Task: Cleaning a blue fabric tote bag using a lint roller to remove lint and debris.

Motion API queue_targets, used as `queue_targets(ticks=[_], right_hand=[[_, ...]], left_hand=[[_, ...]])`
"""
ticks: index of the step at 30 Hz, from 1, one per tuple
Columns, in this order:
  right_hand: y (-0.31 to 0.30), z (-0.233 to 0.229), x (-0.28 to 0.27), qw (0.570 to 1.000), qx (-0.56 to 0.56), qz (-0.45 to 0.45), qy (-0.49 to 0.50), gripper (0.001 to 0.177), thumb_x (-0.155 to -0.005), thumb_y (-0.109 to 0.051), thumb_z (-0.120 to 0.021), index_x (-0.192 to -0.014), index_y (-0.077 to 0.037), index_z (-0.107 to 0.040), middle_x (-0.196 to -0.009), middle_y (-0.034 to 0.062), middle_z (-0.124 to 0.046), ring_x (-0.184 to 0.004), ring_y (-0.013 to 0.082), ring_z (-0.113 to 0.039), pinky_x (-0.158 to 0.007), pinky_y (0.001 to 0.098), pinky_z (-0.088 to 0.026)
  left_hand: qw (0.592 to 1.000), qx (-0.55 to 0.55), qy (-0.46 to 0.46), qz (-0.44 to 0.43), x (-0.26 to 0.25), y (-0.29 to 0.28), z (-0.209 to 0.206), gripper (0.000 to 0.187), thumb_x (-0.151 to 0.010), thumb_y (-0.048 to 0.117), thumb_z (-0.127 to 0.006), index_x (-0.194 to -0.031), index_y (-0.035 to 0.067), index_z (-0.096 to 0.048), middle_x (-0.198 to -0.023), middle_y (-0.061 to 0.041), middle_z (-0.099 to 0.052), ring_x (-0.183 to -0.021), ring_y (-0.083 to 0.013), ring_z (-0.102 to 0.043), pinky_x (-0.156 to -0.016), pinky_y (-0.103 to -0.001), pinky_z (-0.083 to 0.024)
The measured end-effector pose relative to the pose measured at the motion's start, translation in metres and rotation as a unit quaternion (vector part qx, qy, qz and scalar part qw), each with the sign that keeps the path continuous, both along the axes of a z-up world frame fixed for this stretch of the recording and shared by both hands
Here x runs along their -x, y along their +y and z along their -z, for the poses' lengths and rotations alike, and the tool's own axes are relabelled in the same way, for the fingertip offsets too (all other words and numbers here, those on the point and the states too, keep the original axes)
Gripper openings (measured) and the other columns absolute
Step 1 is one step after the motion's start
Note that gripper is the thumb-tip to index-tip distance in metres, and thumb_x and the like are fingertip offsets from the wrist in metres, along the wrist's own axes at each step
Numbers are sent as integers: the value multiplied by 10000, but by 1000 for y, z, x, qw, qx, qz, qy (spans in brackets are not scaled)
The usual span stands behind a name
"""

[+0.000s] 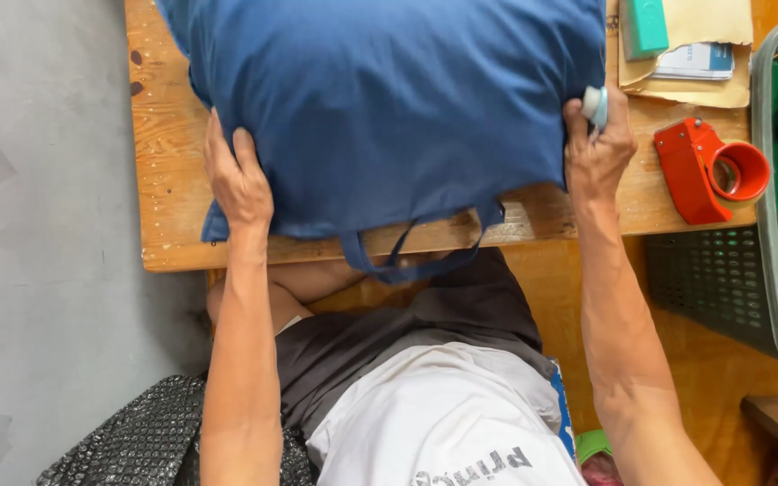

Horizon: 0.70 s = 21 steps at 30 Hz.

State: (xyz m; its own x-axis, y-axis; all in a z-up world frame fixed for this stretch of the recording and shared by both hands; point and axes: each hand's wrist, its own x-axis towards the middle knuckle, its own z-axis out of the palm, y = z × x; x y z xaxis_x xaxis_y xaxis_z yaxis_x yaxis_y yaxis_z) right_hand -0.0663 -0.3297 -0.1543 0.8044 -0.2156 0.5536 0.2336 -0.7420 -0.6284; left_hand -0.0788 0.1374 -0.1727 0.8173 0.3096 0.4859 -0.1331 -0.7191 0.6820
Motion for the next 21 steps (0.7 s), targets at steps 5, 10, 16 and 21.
queue_targets(ticks=[5, 10, 16, 21], right_hand=[[-3, -2, -54, 999, 24, 18, -27, 533, -1097, -631, -590, -1156, -103, -634, -844, 21, -645, -758, 174, -658, -656, 331, -597], [8, -15, -8, 1000, 7, 4, 8, 527, -1116, -583, -575, -1278, -82, -592, -974, 94, -635, -873, 235, -649, -719, 371, -599], [60, -23, 60, 985, 36, -41, -161, 694, -983, -502, -769, -1520, -160, -494, -1107, 105, -378, -1010, 266, -458, -877, 421, -496], [89, 20, 25, 977, 189, -96, 19, 832, -912, -137, -790, -1634, -210, -381, -1040, 111, -411, -772, 318, -511, -601, 490, -550]], left_hand=[[998, 3, 47, -48, -43, 2, -15, 556, -1112, 443, -404, -1463, 17, -470, -1444, -224, -583, -1360, -386, -529, -1124, -450, -432], [992, -70, 29, -96, 8, -23, -31, 541, -1114, 433, -463, -1432, -4, -500, -1407, -238, -614, -1312, -403, -574, -1096, -500, -434], [978, -177, 55, -94, 59, -64, -20, 1057, -894, 899, -495, -1692, 249, -252, -1749, -144, -25, -1649, -426, -36, -1218, -873, -66], [965, -240, 26, -107, 20, -64, 14, 972, -1010, 857, -409, -1714, 252, -120, -1755, -153, 12, -1636, -457, 2, -1222, -851, -201]])
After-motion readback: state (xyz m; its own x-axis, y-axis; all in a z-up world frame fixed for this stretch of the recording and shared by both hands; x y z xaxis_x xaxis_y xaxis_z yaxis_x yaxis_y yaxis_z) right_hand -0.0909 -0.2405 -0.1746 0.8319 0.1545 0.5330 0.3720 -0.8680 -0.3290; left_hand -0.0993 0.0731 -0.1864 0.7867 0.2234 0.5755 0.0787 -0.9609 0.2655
